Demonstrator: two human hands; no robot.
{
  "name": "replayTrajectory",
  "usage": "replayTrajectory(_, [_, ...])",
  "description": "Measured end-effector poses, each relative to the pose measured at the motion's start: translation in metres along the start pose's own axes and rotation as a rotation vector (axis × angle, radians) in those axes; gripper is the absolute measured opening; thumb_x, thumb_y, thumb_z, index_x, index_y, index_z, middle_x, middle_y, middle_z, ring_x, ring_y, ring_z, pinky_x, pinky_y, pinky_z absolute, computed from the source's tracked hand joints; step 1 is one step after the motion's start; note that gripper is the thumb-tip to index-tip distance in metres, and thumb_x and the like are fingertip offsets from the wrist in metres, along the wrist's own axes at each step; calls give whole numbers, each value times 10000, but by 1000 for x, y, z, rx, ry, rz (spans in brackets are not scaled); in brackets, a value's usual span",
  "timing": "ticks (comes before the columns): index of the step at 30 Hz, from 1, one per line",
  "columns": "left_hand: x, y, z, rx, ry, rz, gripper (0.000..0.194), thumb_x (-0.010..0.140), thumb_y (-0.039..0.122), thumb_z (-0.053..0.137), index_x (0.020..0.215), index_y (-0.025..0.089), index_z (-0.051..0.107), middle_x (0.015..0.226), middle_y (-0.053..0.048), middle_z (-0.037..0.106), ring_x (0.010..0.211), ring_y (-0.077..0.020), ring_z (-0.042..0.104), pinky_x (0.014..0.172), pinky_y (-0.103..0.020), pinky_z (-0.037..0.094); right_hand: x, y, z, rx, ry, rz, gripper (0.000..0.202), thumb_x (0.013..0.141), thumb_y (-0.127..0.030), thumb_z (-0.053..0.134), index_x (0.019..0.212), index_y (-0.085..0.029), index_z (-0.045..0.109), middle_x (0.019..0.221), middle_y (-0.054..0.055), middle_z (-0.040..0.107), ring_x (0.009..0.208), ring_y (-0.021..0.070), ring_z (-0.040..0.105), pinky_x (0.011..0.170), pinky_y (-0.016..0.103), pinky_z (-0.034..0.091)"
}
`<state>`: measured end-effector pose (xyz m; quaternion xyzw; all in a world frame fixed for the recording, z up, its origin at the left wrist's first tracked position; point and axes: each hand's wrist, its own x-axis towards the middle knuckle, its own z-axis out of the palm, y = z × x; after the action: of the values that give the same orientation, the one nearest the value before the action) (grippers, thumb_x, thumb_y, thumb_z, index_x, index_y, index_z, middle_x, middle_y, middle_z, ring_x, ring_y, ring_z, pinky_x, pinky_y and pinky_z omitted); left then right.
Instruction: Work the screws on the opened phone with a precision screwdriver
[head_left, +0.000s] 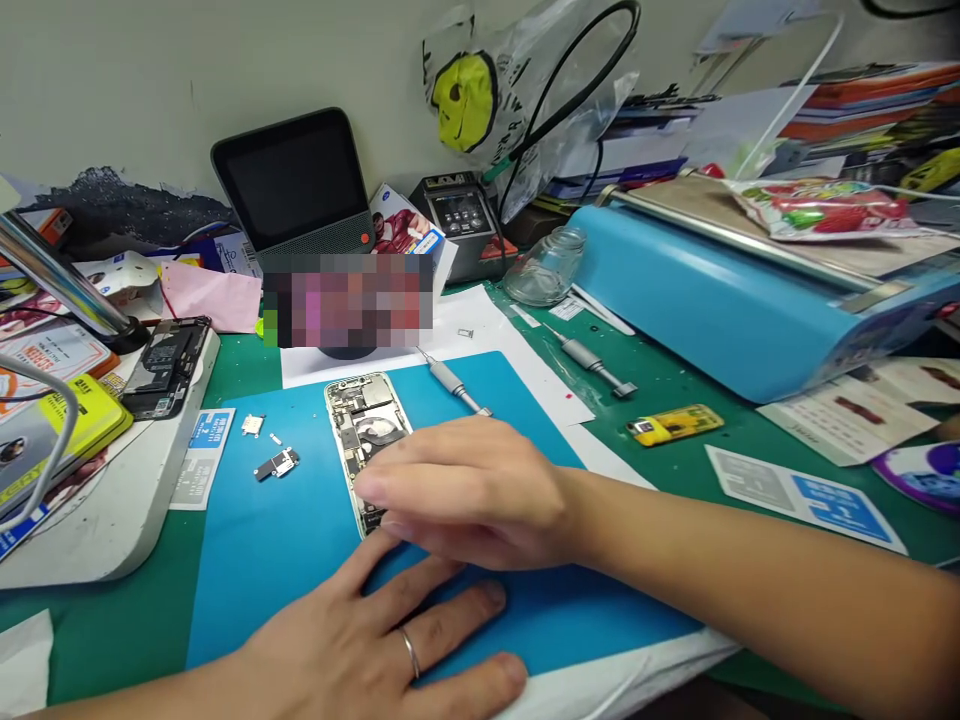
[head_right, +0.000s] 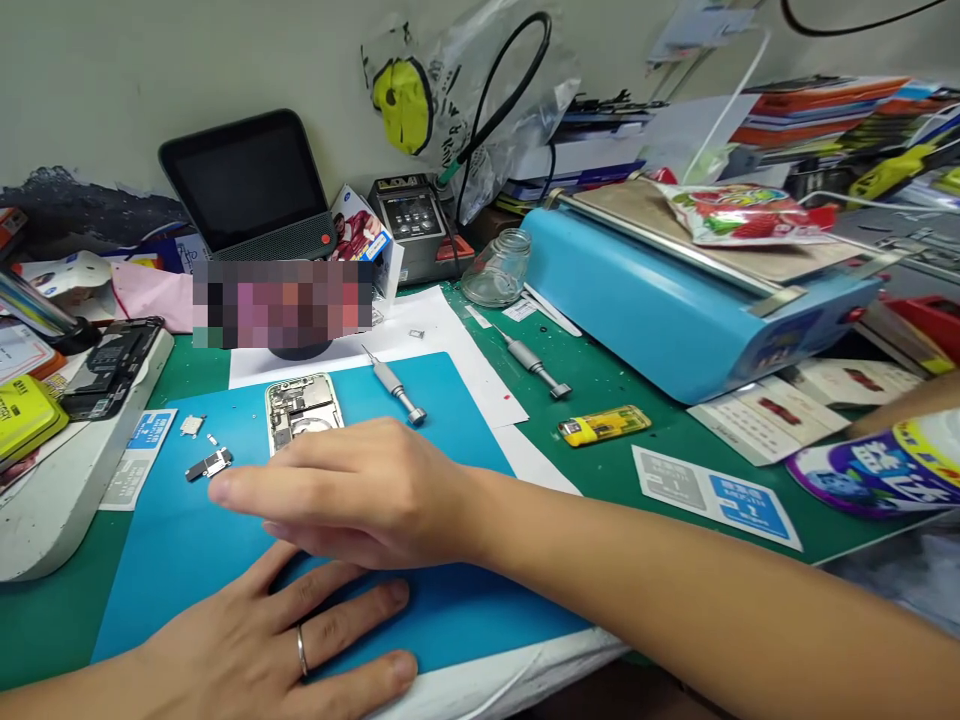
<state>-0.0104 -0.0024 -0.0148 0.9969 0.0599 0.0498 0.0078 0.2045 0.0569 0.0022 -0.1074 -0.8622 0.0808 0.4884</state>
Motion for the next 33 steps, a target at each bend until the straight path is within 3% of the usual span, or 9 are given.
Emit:
replayTrajectory(10, [1, 0, -4, -88, -34, -18, 473, 1111, 352, 450, 1575, 263, 469, 1656, -71, 458, 1518, -319, 409, 1275, -551, 243, 0, -1, -1, 20, 9, -12, 216, 1025, -121, 570, 1237, -109, 610, 924, 44, 776, 847, 109, 749, 791, 190, 605])
replayTrajectory(17, [2, 0, -6, -91, -59, -19, 465, 1135, 346, 361, 1584, 262, 452, 1662, -67, 449, 1508, -319, 419, 1275, -561, 239, -2, -1, -1, 23, 3, -3, 246, 1025, -131, 577, 1271, -134, 592, 941, 28, 779, 883, 98, 752, 811, 182, 605])
replayTrajectory(27, [1, 1, -3, -97, -35, -13, 470, 1118, 340, 411, 1576, 251, 470, 1662, -79, 447, 1499, -337, 430, 1251, -580, 280, -1, -2, -1, -1, 1, 3, 219, 1031, -134, 570, 1247, -134, 601, 945, 46, 789, 862, 110, 763, 787, 196, 621])
replayTrajectory(33, [1, 0, -1, -53, -21, -2, 469, 1121, 359, 415, 1577, 270, 476, 1634, -73, 487, 1464, -315, 461, 1265, -541, 228, -1, -1, -1, -3, -13, 8, 256, 1042, -137, 525, 1290, -146, 586, 994, 33, 785, 929, 90, 754, 843, 181, 607])
